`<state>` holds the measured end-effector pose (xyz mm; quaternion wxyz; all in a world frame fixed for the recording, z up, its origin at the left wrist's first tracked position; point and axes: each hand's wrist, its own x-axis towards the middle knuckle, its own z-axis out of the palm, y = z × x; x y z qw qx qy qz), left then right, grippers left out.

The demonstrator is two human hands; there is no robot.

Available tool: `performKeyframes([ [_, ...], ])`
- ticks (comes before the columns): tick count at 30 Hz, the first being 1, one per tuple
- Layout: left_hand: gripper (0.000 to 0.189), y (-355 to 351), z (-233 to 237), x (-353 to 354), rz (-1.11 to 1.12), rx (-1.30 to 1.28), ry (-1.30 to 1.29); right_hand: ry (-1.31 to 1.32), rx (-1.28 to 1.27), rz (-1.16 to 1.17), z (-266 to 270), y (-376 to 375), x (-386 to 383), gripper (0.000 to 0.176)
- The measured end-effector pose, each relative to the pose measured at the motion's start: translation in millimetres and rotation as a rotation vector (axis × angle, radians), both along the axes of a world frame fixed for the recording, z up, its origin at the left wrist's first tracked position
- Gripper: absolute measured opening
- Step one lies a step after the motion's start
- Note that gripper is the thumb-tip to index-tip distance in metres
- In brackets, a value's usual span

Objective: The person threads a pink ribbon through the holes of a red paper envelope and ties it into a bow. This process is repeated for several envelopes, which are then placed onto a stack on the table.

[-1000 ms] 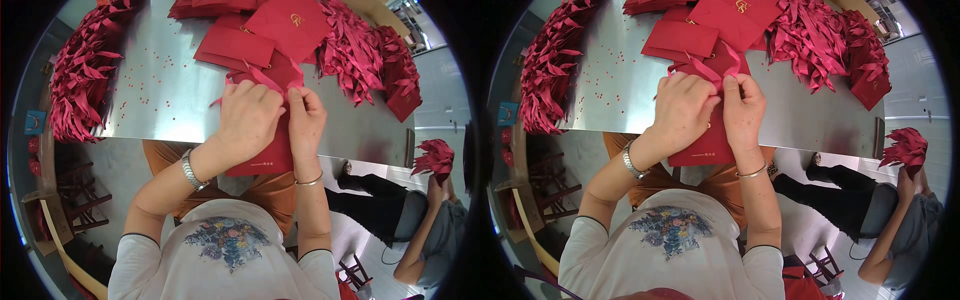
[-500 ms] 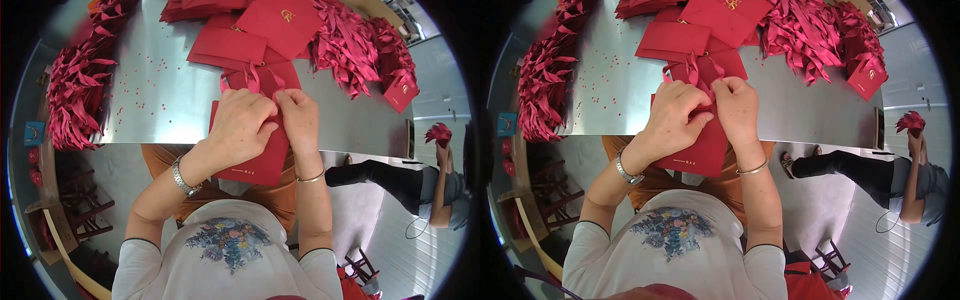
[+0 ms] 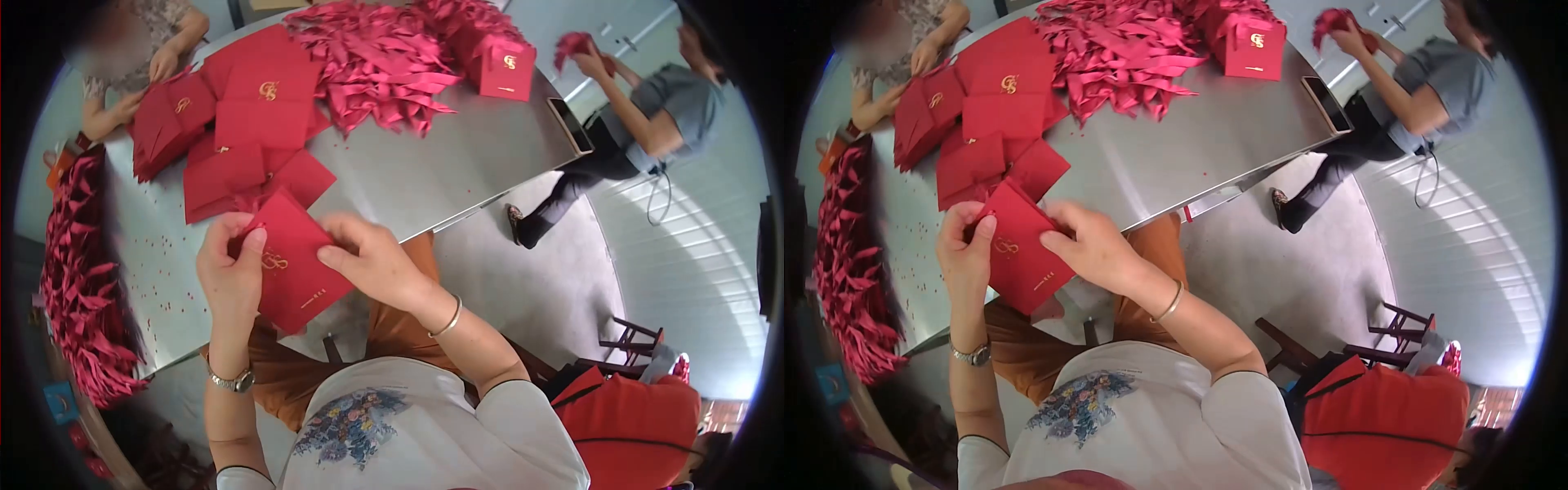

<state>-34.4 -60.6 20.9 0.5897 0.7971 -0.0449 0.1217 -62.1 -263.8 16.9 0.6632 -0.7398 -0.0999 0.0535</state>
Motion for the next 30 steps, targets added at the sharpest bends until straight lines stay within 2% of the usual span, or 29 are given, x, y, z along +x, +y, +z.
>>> performKeyframes([
  [1, 0.02, -5, 3, 0, -0.013, 0.003, -0.006, 0.047, -0.027, 0.045, -1, -7, -4, 0.019],
  [2, 0.024, -11, 7, -2, -0.012, 0.126, -0.084, 0.036, -0.025, 0.036, -1, -14, -7, 0.019],
  [3, 0.028, -16, 11, -3, -0.005, 0.251, -0.159, -0.056, -0.055, -0.056, -2, -21, -9, 0.018],
  [4, 0.041, -18, 19, -3, 0.004, 0.477, -0.386, -0.145, -0.082, -0.148, -3, -29, -12, 0.017],
  [6, 0.048, -24, 25, -1, 0.153, 0.572, -0.635, -0.119, -0.037, -0.337, -2, -64, -8, 0.015],
  [7, 0.049, -21, 18, 1, 0.188, 0.592, -0.663, -0.102, 0.112, -0.424, 0, -83, -2, 0.014],
  [8, 0.047, -16, 7, 2, 0.159, 0.569, -0.619, -0.12, 0.158, -0.474, 6, -110, 6, 0.014],
  [9, 0.045, -14, -3, 2, 0.131, 0.545, -0.574, -0.244, 0.107, -0.574, 5, -137, 19, 0.016],
  [11, 0.039, -13, -20, -7, 0.051, 0.651, -0.42, -0.299, 0.223, -0.701, 9, -187, 45, 0.017],
  [13, 0.038, -8, -31, -17, -0.054, 0.713, -0.325, -0.348, 0.204, -0.789, 0, -243, 76, 0.017],
  [17, 0.035, -9, -43, -26, -0.054, 0.733, -0.275, -0.362, 0.217, -0.842, -11, -329, 137, 0.019],
  [18, 0.034, -11, -42, -25, -0.05, 0.77, -0.277, -0.348, 0.206, -0.847, -10, -344, 152, 0.027],
  [19, 0.033, -14, -41, -24, -0.045, 0.807, -0.281, -0.346, 0.207, -0.845, -11, -357, 166, 0.027],
  [21, 0.031, -19, -42, -25, -0.02, 0.837, -0.287, -0.312, 0.09, -0.825, -21, -381, 190, 0.043],
  [22, 0.029, -21, -42, -26, 0.008, 0.862, -0.294, -0.288, -0.203, -1.048, -33, -386, 199, 0.065],
  [24, 0.028, -21, -42, -26, 0.011, 0.862, -0.288, -0.231, -0.265, -1.095, -45, -377, 205, 0.08],
  [25, 0.026, -21, -42, -25, 0.017, 0.86, -0.285, -0.286, -0.37, -1.068, -49, -375, 200, 0.084],
  [27, 0.026, -23, -42, -24, 0.022, 0.87, -0.289, -0.264, -0.179, -1.05, -46, -373, 194, 0.086],
  [28, 0.026, -23, -42, -25, 0.022, 0.882, -0.297, -0.236, -0.156, -1.048, -46, -378, 192, 0.086],
  [30, 0.025, -23, -44, -22, 0.015, 0.826, -0.325, -0.345, -0.182, -0.989, -66, -399, 193, 0.083],
])
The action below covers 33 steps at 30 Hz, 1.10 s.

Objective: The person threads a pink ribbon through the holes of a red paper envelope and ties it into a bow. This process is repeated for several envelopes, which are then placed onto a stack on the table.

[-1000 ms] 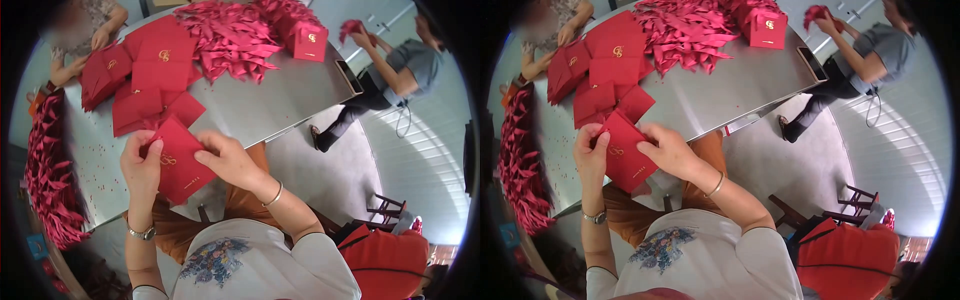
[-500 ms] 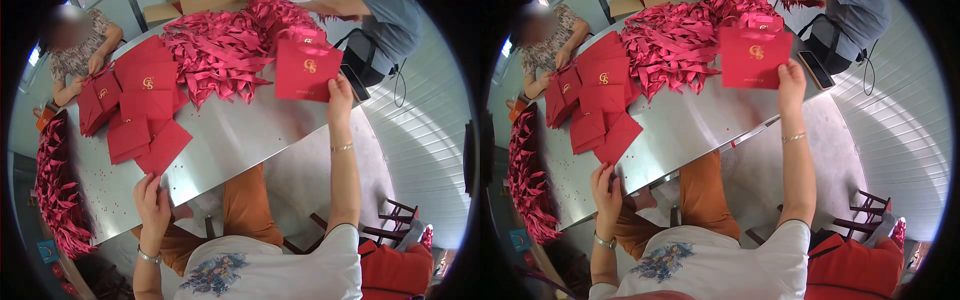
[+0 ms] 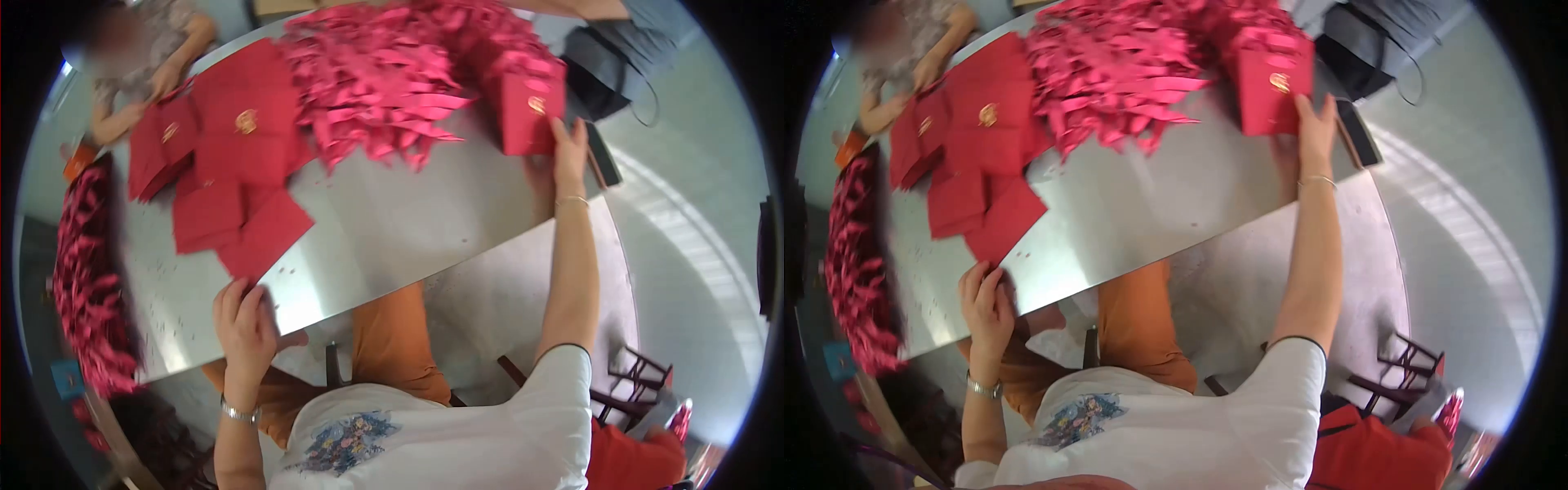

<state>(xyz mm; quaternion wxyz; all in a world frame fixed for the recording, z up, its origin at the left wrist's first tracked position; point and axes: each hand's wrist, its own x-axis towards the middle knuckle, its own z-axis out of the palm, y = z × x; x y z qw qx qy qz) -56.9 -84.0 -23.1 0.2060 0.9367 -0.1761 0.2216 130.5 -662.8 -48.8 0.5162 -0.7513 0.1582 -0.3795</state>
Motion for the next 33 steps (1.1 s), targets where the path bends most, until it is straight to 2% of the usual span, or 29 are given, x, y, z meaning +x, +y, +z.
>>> performKeyframes([
  [1, 0.025, 1, -2, 0, 0.007, -0.024, -0.015, -0.019, 0.013, 0.019, 0, -3, -2, 0.076],
  [2, 0.025, 1, 0, -1, 0.014, -0.007, -0.021, -0.02, 0.134, 0.112, 43, 53, -29, 0.07],
  [3, 0.027, 1, 4, 1, -0.004, -0.026, -0.054, -0.062, 0.163, 0.058, 24, 42, -21, 0.064],
  [4, 0.026, 3, 4, 1, -0.014, -0.038, -0.041, -0.095, 0.059, 0.018, 11, 34, -16, 0.063],
  [5, 0.025, 4, 4, 1, -0.01, -0.033, -0.056, -0.03, -0.165, -0.076, 10, 33, -20, 0.061],
  [7, 0.023, 5, 3, -1, -0.009, -0.061, -0.073, 0.018, -0.429, -0.175, 6, 33, -24, 0.06],
  [8, 0.023, 5, 3, -2, -0.013, -0.061, -0.083, -0.016, -0.494, -0.217, 15, 54, -33, 0.053],
  [10, 0.022, 6, -1, -2, -0.014, -0.077, -0.095, -0.049, -0.54, -0.06, 45, 105, -51, 0.045],
  [11, 0.021, 7, -3, -3, -0.009, -0.079, -0.102, -0.12, -0.787, -0.102, 38, 114, -48, 0.036],
  [13, 0.021, 8, -1, -4, -0.01, -0.094, -0.108, -0.049, -0.751, 0.265, 58, 185, -62, 0.032],
  [15, 0.02, 9, -3, -4, -0.019, -0.092, -0.125, -0.177, -1.09, 0.542, 61, 238, -59, 0.029],
  [16, 0.02, 10, -5, -3, -0.023, -0.087, -0.127, -0.103, -1.067, 0.65, 58, 263, -56, 0.031],
  [19, 0.02, 14, -7, -4, -0.031, -0.098, -0.114, -0.117, -1.244, 0.672, 49, 320, -34, 0.032],
  [20, 0.02, 16, -9, -4, -0.015, -0.094, -0.114, -0.16, -1.271, 0.695, 43, 329, -22, 0.027],
  [22, 0.022, 23, -10, -1, -0.083, -0.314, -0.054, -0.036, -1.161, 0.805, 38, 330, -11, 0.019],
  [23, 0.025, 27, -6, 0, -0.011, -0.419, -0.05, -0.057, -1.175, 0.807, 39, 329, -12, 0.011],
  [26, 0.027, 60, 8, 36, 0.229, -0.302, -0.18, -0.118, -1.166, 0.811, 41, 327, -31, 0.008],
  [28, 0.029, 85, 6, 80, 0.378, -0.34, -0.041, -0.092, -1.146, 0.815, 43, 326, -44, 0.009],
  [30, 0.041, 98, 17, 116, 0.519, -0.294, 0.289, -0.056, -1.099, 0.83, 38, 324, -49, 0.011],
  [32, 0.046, 98, 26, 131, 0.56, -0.32, 0.36, -0.008, -1.079, 0.624, 37, 332, -58, 0.015],
  [33, 0.052, 99, 26, 139, 0.594, -0.347, 0.438, -0.031, -1.058, 0.542, 42, 343, -67, 0.023],
])
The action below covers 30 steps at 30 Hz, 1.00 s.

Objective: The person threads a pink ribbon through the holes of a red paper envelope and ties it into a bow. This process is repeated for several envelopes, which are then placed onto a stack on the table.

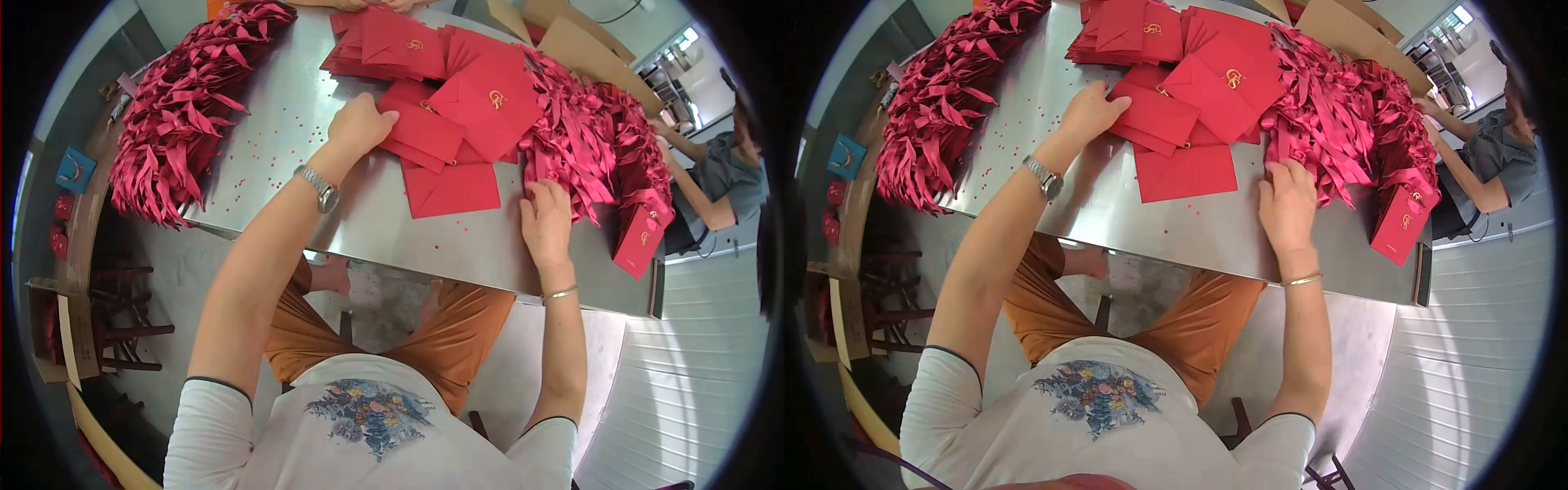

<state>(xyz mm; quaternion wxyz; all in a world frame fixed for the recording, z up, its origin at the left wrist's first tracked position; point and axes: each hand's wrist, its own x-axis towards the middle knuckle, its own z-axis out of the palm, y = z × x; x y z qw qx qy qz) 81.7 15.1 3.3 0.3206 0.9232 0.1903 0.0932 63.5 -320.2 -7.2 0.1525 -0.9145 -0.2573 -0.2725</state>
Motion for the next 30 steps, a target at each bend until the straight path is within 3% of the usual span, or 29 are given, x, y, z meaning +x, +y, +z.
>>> performKeyframes([
  [1, 0.052, 4, -4, 8, 0.0, -0.003, 0.005, 0.01, 0.043, 0.069, 2, 12, -7, 0.027],
  [3, 0.058, 12, -13, 18, -0.036, -0.353, -0.065, 0.163, 0.023, 0.242, 4, 29, -16, 0.036],
  [6, 0.038, 22, 18, -6, -0.104, -1.04, 0.007, 0.284, -0.032, 0.184, 11, 47, -27, 0.036],
  [11, 0.033, 59, 11, -74, -0.028, -1.079, -0.055, 0.297, 0.044, 0.153, 5, 55, -27, 0.034],
  [18, 0.038, -19, -7, -147, -0.036, -1.158, -0.352, 0.177, 0.175, 0.261, 0, 66, -19, 0.029],
  [20, 0.038, -40, -13, -146, -0.067, -1.027, -0.401, 0.072, 0.139, 0.172, 11, 35, -4, 0.031],
  [22, 0.039, -55, -6, -144, -0.054, -0.973, -0.245, -0.02, -0.007, 0.012, 17, 6, 17, 0.032],
  [25, 0.039, -65, -12, -128, -0.017, -0.862, -0.142, 0.097, -0.23, 0.146, 4, -31, 51, 0.024],
  [27, 0.034, -64, -20, -125, -0.109, -0.467, -0.31, 0.107, -0.236, 0.15, 11, -34, 48, 0.019],
  [30, 0.029, -54, -14, -131, -0.045, -0.493, -0.199, 0.148, -0.17, 0.158, 14, -39, 39, 0.016],
])
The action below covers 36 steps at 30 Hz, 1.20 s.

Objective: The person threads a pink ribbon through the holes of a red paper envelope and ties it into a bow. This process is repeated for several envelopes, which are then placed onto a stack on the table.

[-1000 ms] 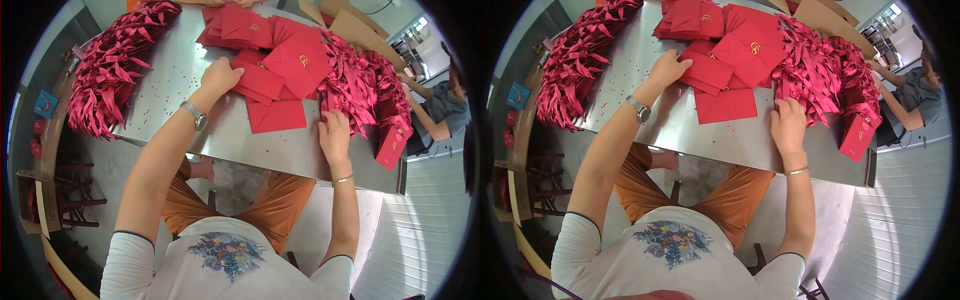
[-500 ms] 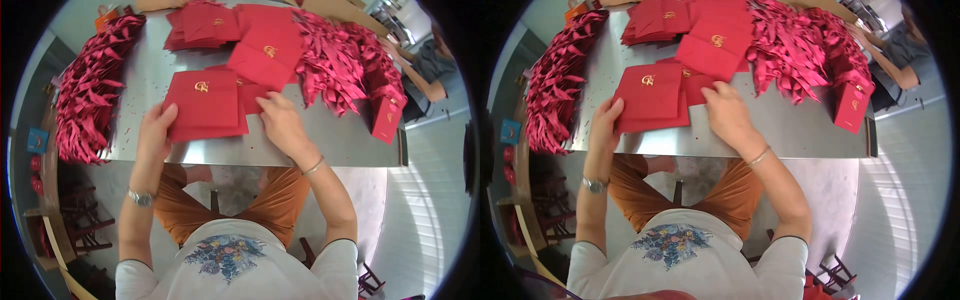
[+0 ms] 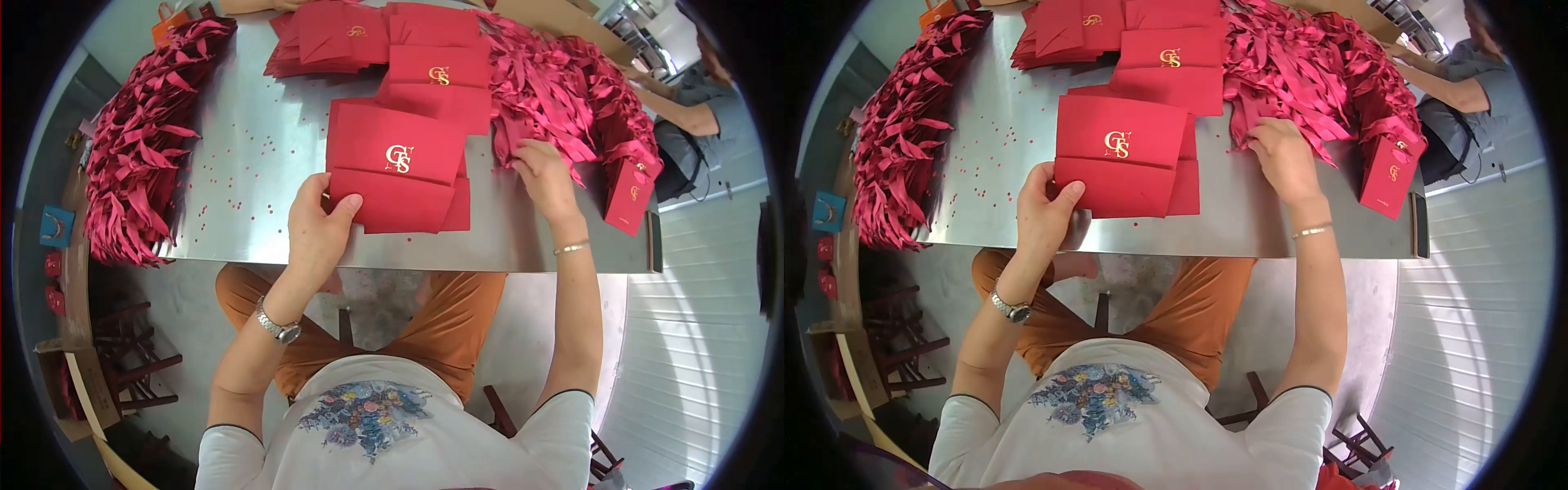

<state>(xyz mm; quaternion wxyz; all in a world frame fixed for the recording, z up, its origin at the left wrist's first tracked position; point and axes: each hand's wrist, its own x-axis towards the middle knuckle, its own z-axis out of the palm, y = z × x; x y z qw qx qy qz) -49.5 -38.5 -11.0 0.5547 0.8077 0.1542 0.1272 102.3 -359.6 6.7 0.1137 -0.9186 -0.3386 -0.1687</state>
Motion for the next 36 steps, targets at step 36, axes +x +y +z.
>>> performKeyframes([
  [36, 0.017, 20, 54, 90, -0.674, 0.391, 0.059, 0.24, 0.711, -0.039, -30, 157, -128, 0.01],
])
